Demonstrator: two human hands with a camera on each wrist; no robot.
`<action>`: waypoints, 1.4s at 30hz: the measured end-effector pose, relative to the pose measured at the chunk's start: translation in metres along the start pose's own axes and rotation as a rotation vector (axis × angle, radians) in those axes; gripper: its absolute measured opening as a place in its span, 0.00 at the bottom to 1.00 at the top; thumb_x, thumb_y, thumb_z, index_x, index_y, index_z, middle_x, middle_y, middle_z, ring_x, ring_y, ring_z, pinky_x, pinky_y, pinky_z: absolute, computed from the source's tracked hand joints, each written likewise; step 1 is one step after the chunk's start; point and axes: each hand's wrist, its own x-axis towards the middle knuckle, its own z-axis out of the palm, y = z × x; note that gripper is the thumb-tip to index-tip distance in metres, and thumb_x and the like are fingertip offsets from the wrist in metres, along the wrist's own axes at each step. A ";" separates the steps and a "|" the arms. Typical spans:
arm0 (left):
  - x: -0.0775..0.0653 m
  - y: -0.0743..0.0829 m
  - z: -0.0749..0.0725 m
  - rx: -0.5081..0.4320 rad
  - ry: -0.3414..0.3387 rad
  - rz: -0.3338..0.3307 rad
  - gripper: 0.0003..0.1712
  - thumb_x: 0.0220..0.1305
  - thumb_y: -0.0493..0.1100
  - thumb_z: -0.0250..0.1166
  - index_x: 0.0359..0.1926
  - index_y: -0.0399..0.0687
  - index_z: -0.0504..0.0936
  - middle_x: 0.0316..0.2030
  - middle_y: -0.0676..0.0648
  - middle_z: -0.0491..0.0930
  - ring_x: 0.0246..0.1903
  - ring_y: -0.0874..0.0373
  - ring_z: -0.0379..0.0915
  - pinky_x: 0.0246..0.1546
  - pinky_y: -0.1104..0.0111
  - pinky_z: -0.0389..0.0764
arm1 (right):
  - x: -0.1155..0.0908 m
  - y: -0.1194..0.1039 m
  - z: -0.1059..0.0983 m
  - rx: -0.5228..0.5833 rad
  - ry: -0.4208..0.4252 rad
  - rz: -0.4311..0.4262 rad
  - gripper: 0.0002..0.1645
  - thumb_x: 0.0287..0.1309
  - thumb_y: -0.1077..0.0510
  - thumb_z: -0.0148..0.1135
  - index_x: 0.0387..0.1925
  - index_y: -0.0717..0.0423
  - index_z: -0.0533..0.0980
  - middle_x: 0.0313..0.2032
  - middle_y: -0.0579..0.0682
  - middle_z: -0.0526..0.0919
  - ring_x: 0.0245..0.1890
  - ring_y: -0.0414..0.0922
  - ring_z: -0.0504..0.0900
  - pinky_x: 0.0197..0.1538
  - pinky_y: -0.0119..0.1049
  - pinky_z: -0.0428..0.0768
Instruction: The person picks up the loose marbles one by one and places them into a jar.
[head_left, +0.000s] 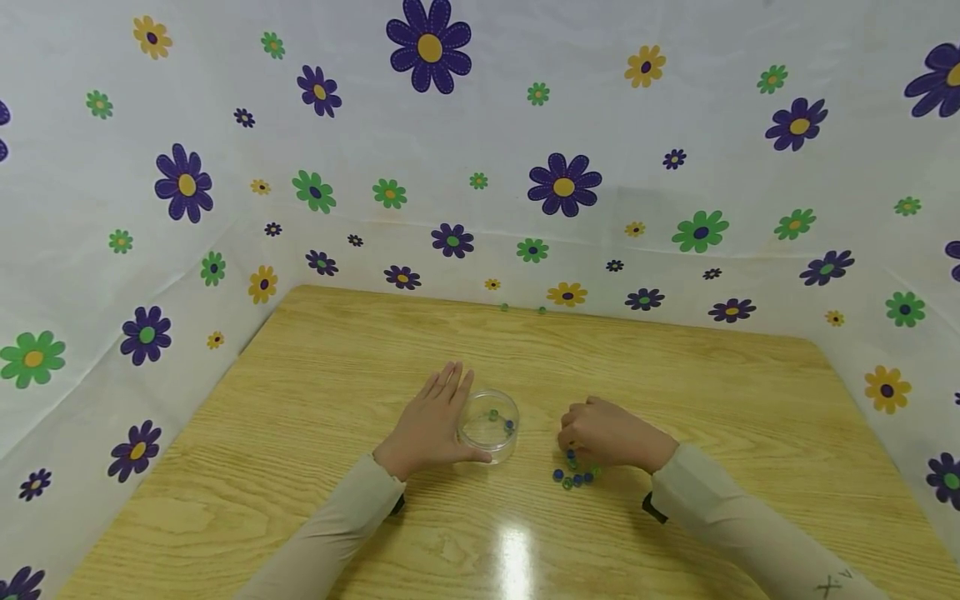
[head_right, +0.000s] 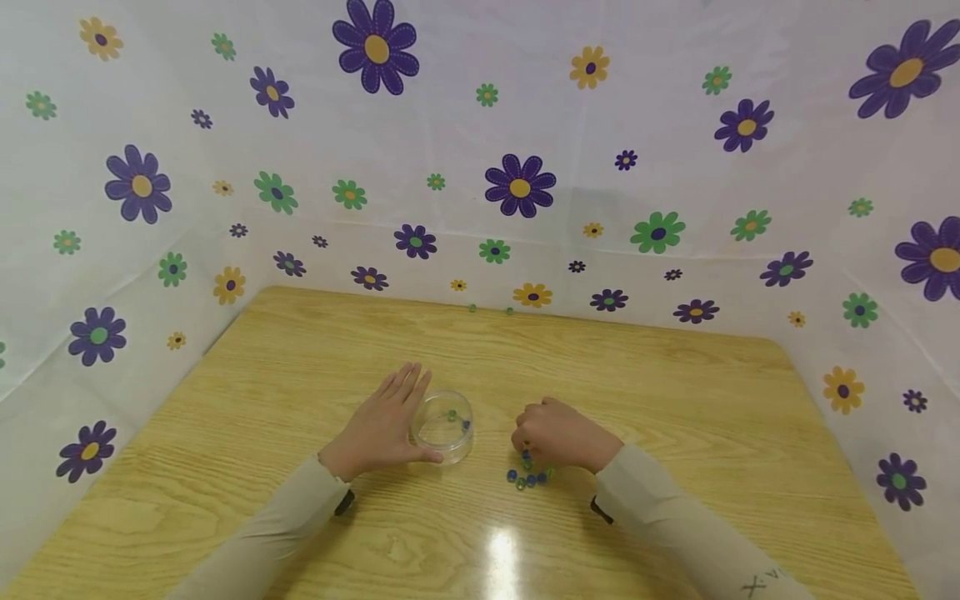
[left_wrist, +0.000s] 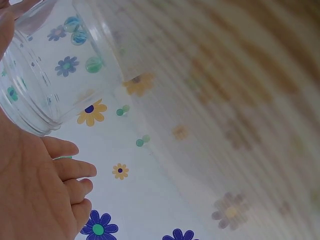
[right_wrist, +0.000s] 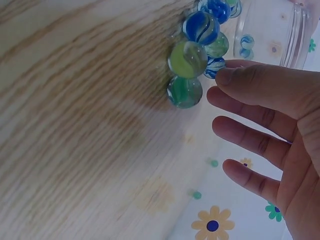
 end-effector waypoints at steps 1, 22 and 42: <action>0.000 0.000 0.000 0.004 0.000 0.000 0.70 0.44 0.79 0.58 0.72 0.36 0.45 0.72 0.34 0.45 0.74 0.45 0.37 0.74 0.55 0.46 | 0.000 0.001 0.000 -0.005 0.001 -0.001 0.08 0.47 0.62 0.70 0.26 0.43 0.82 0.28 0.40 0.83 0.31 0.38 0.77 0.33 0.34 0.74; 0.001 -0.001 0.001 0.019 -0.009 -0.003 0.70 0.44 0.80 0.57 0.73 0.36 0.45 0.72 0.34 0.45 0.74 0.46 0.37 0.74 0.55 0.45 | 0.000 0.003 -0.005 0.027 -0.001 0.039 0.08 0.48 0.64 0.69 0.27 0.46 0.83 0.27 0.42 0.83 0.29 0.38 0.76 0.30 0.30 0.69; 0.001 -0.001 0.002 0.021 -0.007 -0.011 0.70 0.43 0.80 0.57 0.73 0.36 0.45 0.72 0.34 0.45 0.74 0.46 0.37 0.74 0.55 0.45 | 0.010 -0.003 0.001 -0.030 0.001 0.004 0.08 0.48 0.59 0.70 0.31 0.42 0.83 0.28 0.41 0.82 0.29 0.38 0.77 0.30 0.31 0.70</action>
